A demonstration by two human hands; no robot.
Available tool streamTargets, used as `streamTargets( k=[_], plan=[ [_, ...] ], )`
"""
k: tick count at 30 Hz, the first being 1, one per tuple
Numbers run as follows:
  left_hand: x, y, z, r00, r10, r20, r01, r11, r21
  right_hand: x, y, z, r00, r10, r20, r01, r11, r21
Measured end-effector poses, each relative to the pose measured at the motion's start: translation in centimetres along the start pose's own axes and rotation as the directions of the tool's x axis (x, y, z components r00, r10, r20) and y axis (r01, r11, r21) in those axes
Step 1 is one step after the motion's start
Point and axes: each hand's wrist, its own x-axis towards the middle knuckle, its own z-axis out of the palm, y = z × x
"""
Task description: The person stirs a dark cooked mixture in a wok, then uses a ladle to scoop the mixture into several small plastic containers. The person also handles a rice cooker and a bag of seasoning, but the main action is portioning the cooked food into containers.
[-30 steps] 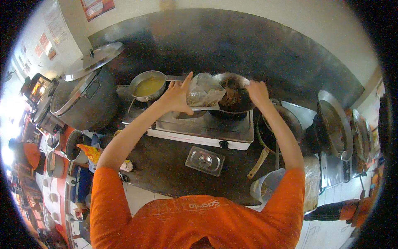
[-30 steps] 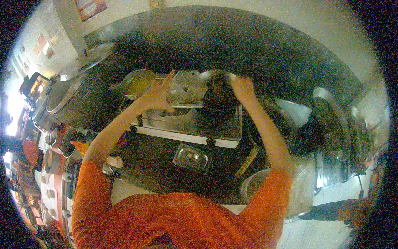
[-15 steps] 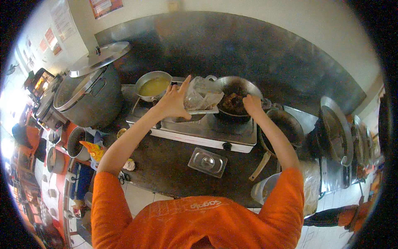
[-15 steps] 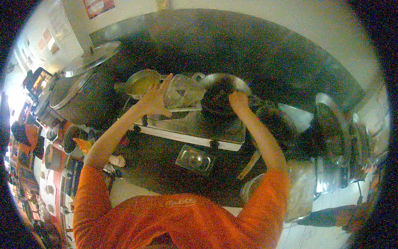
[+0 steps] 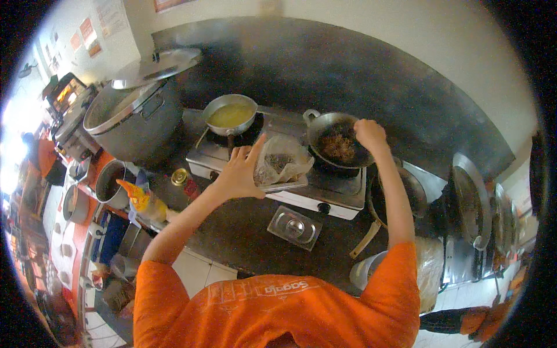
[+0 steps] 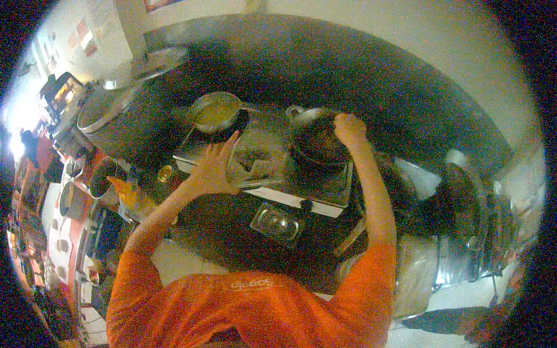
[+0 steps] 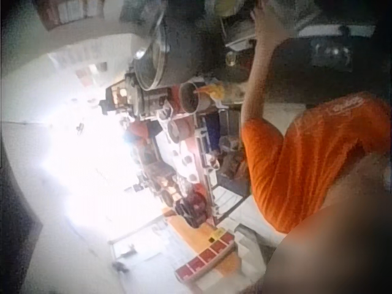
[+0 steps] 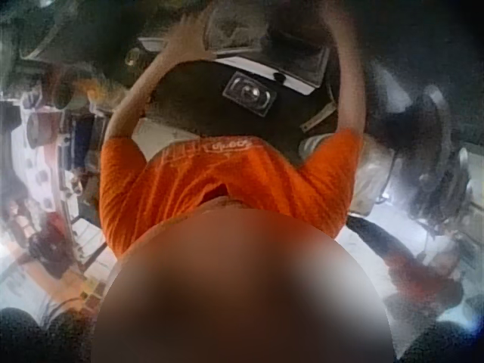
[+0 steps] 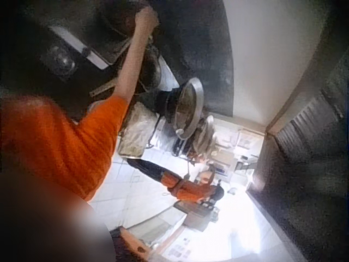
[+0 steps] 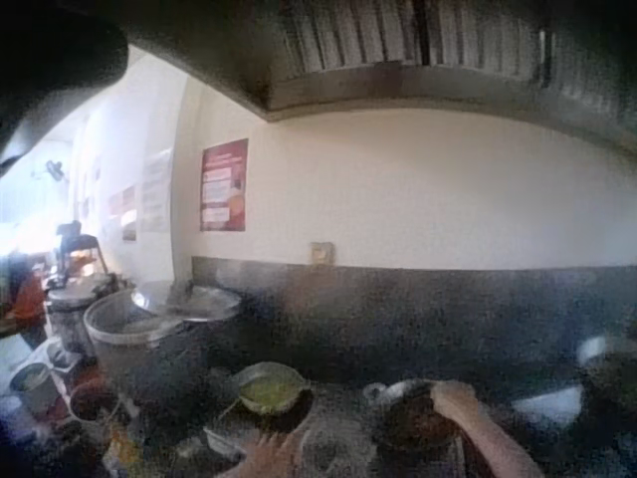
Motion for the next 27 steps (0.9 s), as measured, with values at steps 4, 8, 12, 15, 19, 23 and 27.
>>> streamTargets(
  k=[4,8,12,15,19,23,27],
  plan=[
    [-5.8,-0.6,3.1,0.994,-0.099,-0.048,0.094,0.992,-0.083,-6.4,-3.8,-5.6,0.975,-0.204,-0.094,0.224,0.858,0.461],
    [-11.3,-0.9,7.1,0.972,-0.234,-0.036,0.227,0.964,-0.139,-13.7,-8.9,-6.0,0.911,-0.407,0.065,0.297,0.759,0.58],
    [-15.4,-0.6,10.0,0.961,-0.275,0.036,0.277,0.958,-0.078,-19.2,-15.7,-0.1,0.78,-0.589,0.213,0.507,0.793,0.336],
    [-16.7,-0.5,11.3,0.972,-0.23,0.051,0.231,0.973,-0.011,-21.7,-19.4,5.8,0.707,-0.668,0.232,0.61,0.742,0.278],
    [-17.4,-0.1,12.0,0.982,-0.183,0.036,0.183,0.983,0.001,-22.5,-21.5,10.8,0.646,-0.747,0.157,0.725,0.665,0.181],
    [-17.6,0.7,11.8,0.98,-0.197,0.003,0.197,0.98,0.021,-21.8,-22.3,11.7,0.526,-0.804,0.277,0.744,0.593,0.308],
    [-17.3,1.3,11.6,0.99,-0.142,0.006,0.141,0.987,0.071,-21.1,-21.8,11.5,0.598,-0.666,0.446,0.403,0.731,0.551]
  ],
)
